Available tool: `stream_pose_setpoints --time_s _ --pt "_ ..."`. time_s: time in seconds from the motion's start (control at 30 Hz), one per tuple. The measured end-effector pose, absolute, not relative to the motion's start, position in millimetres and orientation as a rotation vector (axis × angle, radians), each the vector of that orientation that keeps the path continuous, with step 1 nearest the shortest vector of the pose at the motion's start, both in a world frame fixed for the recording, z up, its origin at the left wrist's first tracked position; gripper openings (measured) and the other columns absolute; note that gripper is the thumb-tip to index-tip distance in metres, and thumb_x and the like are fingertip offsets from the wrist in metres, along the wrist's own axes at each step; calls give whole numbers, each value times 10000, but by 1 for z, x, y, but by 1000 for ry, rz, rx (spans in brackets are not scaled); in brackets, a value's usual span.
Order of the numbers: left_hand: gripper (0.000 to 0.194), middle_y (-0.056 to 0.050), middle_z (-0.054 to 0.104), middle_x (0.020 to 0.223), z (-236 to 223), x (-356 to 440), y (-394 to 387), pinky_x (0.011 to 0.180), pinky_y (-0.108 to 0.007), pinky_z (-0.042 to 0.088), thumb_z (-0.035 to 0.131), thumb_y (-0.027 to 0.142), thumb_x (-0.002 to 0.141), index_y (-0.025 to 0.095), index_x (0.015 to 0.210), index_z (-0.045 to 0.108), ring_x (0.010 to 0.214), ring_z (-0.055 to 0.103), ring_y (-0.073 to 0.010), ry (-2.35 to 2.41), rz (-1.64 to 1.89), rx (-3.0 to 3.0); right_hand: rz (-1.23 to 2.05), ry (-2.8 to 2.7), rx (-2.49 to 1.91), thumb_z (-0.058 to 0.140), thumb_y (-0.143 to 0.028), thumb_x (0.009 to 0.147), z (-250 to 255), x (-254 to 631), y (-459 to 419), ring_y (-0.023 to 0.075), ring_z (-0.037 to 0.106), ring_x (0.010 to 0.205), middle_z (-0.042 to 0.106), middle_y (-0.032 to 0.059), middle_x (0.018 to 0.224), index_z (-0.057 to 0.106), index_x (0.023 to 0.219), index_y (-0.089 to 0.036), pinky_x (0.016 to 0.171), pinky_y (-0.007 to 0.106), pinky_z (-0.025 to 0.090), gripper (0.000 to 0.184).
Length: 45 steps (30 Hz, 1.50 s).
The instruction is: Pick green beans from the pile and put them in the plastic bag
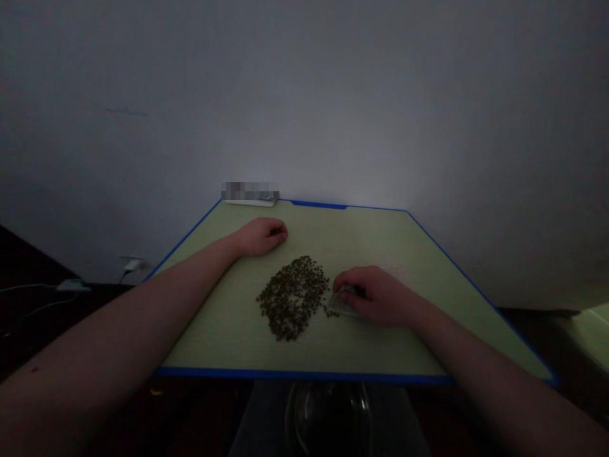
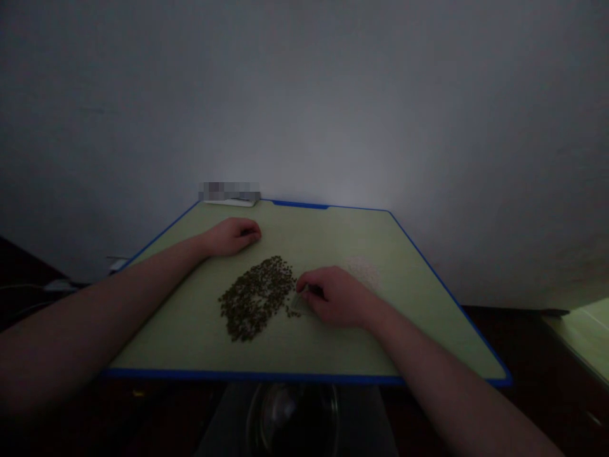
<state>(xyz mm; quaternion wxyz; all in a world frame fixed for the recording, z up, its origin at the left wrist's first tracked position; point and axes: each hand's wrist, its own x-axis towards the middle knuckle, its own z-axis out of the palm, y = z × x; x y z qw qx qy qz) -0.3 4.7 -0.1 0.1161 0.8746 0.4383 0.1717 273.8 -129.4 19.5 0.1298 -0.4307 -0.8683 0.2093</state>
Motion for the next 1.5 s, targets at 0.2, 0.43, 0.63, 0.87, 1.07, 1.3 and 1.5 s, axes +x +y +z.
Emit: stream_pose_setpoints --time_s 0.2,0.43,0.63,0.87,1.07,1.3,1.5 --pt "292 -16 598 688 1 1 4 571 -242 352 440 379 787 159 827 627 613 493 -123 1296 504 2561 621 -2517 -1255 519 -184 785 20 272 -131 107 497 563 602 0 650 664 910 -175 544 229 347 192" --pt "285 -27 612 718 2 1 3 593 -254 362 441 370 792 157 835 625 637 507 -136 1288 500 2569 582 -2461 -1310 510 -163 773 20 272 -132 99 465 517 569 -16 594 648 898 -171 519 230 335 186" --pt "277 -28 613 722 2 0 3 593 -253 354 439 359 795 157 838 622 639 505 -134 1285 483 2588 621 -2509 -1263 505 -169 779 21 270 -135 95 464 521 564 -16 596 652 888 -168 523 229 332 183" --pt "272 -18 606 711 0 -1 5 583 -246 354 439 365 797 162 832 617 634 508 -131 1277 498 2581 622 -2468 -1296 506 -179 784 21 270 -135 98 467 521 566 -18 594 650 897 -170 526 229 331 182" --pt "269 -19 608 711 1 0 4 582 -247 354 440 361 795 161 825 618 628 507 -132 1288 497 2583 554 -2459 -1341 512 -169 770 18 275 -131 99 457 514 544 -27 574 637 885 -178 516 232 311 170" --pt "277 -23 619 724 2 1 4 592 -250 358 439 363 795 163 839 625 638 513 -134 1288 489 2587 584 -2451 -1305 499 -179 790 18 271 -129 95 445 510 555 -24 587 636 906 -175 522 232 316 180" --pt "274 -21 615 721 1 0 5 592 -247 359 444 364 793 162 836 623 633 509 -131 1276 500 2599 568 -2487 -1236 497 -182 809 17 267 -129 107 484 557 604 1 655 655 970 -173 548 236 340 225"
